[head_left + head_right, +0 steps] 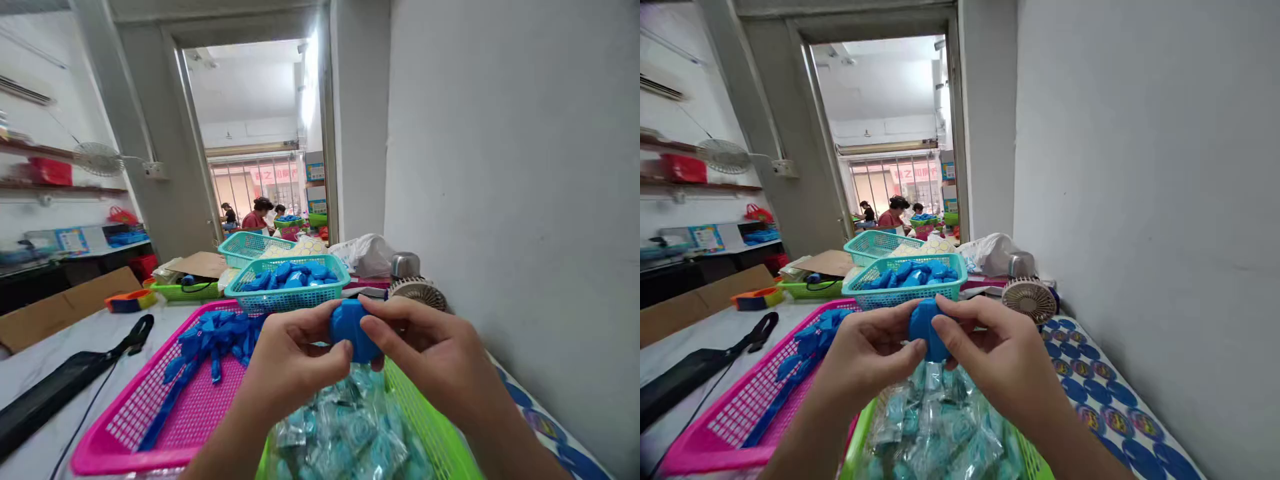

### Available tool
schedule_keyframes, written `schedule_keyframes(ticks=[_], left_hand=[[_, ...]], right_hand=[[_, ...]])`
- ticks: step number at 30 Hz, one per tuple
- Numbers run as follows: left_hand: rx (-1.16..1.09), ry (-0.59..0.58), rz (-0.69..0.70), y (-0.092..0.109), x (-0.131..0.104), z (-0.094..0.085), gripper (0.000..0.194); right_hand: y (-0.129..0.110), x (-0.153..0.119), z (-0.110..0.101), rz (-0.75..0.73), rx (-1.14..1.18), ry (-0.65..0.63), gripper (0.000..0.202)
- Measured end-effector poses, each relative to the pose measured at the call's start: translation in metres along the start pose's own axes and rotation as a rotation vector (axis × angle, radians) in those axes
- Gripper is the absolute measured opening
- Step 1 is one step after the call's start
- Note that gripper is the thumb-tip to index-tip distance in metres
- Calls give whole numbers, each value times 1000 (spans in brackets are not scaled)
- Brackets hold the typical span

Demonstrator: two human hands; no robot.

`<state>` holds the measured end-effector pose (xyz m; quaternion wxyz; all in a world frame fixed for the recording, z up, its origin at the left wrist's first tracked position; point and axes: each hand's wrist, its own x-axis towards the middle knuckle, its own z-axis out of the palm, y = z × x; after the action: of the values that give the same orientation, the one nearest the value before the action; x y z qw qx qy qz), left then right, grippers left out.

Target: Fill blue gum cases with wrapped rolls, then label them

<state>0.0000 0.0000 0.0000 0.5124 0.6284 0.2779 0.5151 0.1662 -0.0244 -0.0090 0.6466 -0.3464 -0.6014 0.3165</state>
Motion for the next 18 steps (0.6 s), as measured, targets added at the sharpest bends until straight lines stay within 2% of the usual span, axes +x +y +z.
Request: schedule_keyframes(ticks=[5,7,10,14,16,18], left_hand=[[81,-84,9,1,-1,-13,33],[150,-138,3,-1,-2,-16,30],[243,-207,-77,-8,-8,-21,25],[347,-178,-173,-14,-21,-29,29],[435,-169,-187,-9,-23,-37,28],[645,-180,-162,1,-14,-49,24]], right_hand=[[7,5,-3,-75,-70,-29,14],[9,8,-6,-123,-151,-97,16],[10,12,-7,-146,-274,-252,20],[16,11,2,-119,-339,-339,26],[22,13,8,-79,-345,-354,29],[31,17,13,-31,-378,-375,35]])
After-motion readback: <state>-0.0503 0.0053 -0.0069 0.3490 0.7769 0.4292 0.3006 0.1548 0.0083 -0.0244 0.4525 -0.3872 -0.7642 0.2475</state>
